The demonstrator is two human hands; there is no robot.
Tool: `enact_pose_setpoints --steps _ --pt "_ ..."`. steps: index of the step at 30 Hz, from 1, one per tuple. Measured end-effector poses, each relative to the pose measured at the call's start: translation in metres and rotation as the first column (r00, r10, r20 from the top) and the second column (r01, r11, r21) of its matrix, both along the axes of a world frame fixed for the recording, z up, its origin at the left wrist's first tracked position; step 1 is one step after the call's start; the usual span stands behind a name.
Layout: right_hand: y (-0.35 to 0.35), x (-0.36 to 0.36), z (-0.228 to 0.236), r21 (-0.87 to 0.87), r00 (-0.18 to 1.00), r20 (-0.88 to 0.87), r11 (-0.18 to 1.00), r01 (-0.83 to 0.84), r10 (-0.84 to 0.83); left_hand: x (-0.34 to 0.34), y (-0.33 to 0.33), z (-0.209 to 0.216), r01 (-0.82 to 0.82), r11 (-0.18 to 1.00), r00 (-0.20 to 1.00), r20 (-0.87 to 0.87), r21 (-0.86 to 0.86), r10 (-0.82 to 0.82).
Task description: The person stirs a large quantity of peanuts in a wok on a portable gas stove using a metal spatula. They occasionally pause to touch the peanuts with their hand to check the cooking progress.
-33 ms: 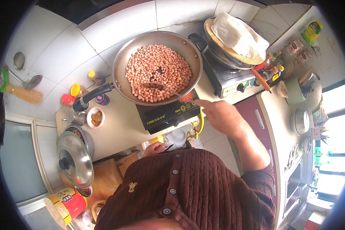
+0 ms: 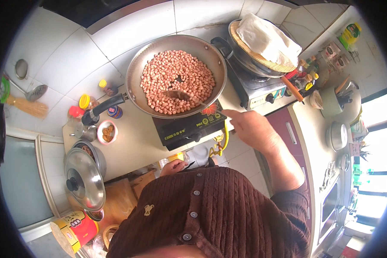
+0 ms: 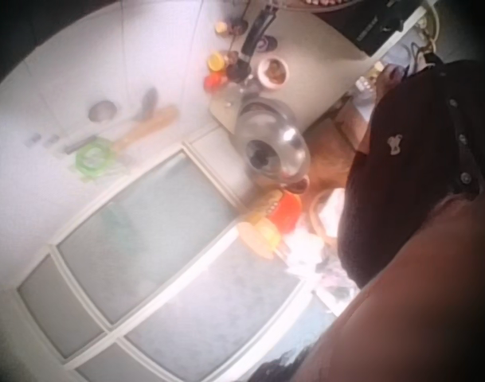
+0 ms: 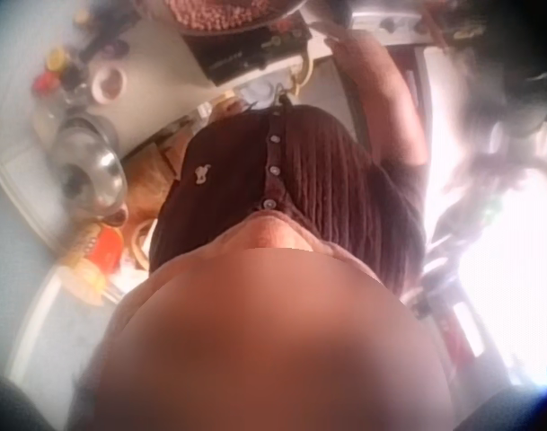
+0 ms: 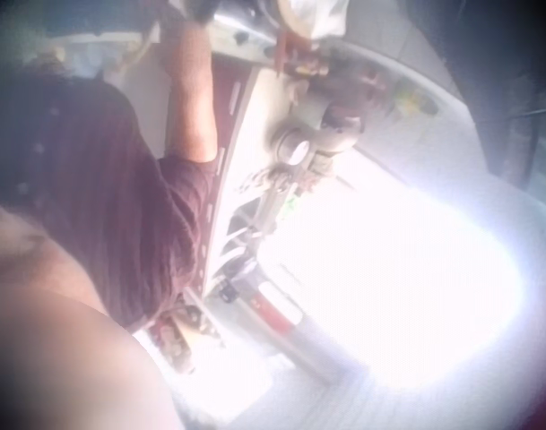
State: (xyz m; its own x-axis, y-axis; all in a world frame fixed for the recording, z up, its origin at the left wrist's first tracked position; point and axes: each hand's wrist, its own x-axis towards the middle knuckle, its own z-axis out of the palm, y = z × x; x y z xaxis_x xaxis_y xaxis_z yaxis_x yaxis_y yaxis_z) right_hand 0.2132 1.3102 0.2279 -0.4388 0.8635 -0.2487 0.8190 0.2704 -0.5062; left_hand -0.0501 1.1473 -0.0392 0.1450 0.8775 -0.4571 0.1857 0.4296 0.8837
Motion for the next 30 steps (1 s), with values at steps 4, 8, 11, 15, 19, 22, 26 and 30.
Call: enact_pose_setpoints --steps 4,8,11,15,19,22,26,30 --pt "0.025 0.018 -0.014 0.176 0.999 0.030 0.984 0.035 -0.041 -0.001 0.001 0.001 -0.007 1.000 0.999 0.032 0.022 0.007" --pt "0.057 0.010 -0.037 0.332 0.999 -0.008 0.942 0.052 -0.052 0.000 -0.001 0.006 -0.028 1.000 1.000 0.001 0.013 0.028" --pt "0.080 -0.015 -0.051 0.308 0.998 0.009 0.950 0.057 -0.063 0.001 -0.004 0.007 -0.053 0.999 0.999 0.001 0.012 0.053" --pt "0.077 -0.054 -0.054 0.279 1.000 0.014 0.960 -0.002 -0.002 0.001 -0.008 0.002 -0.073 0.996 0.997 -0.009 0.055 0.073" --pt "0.050 -0.073 -0.043 0.214 0.993 0.035 0.970 -0.117 0.113 0.002 -0.009 0.000 -0.067 0.995 0.998 -0.006 0.073 0.068" --pt "0.023 -0.068 -0.032 0.134 0.985 0.058 0.976 -0.172 0.165 0.002 -0.007 0.003 -0.067 0.996 0.997 -0.028 0.059 0.069" --pt "0.001 -0.042 -0.018 0.077 0.983 -0.014 0.980 -0.181 0.183 0.003 -0.006 0.004 -0.073 0.997 0.996 -0.051 -0.001 0.073" --pt "0.005 -0.016 -0.011 0.052 0.998 -0.007 0.997 -0.060 0.061 0.003 -0.003 0.000 -0.066 0.996 0.997 -0.037 -0.056 0.064"
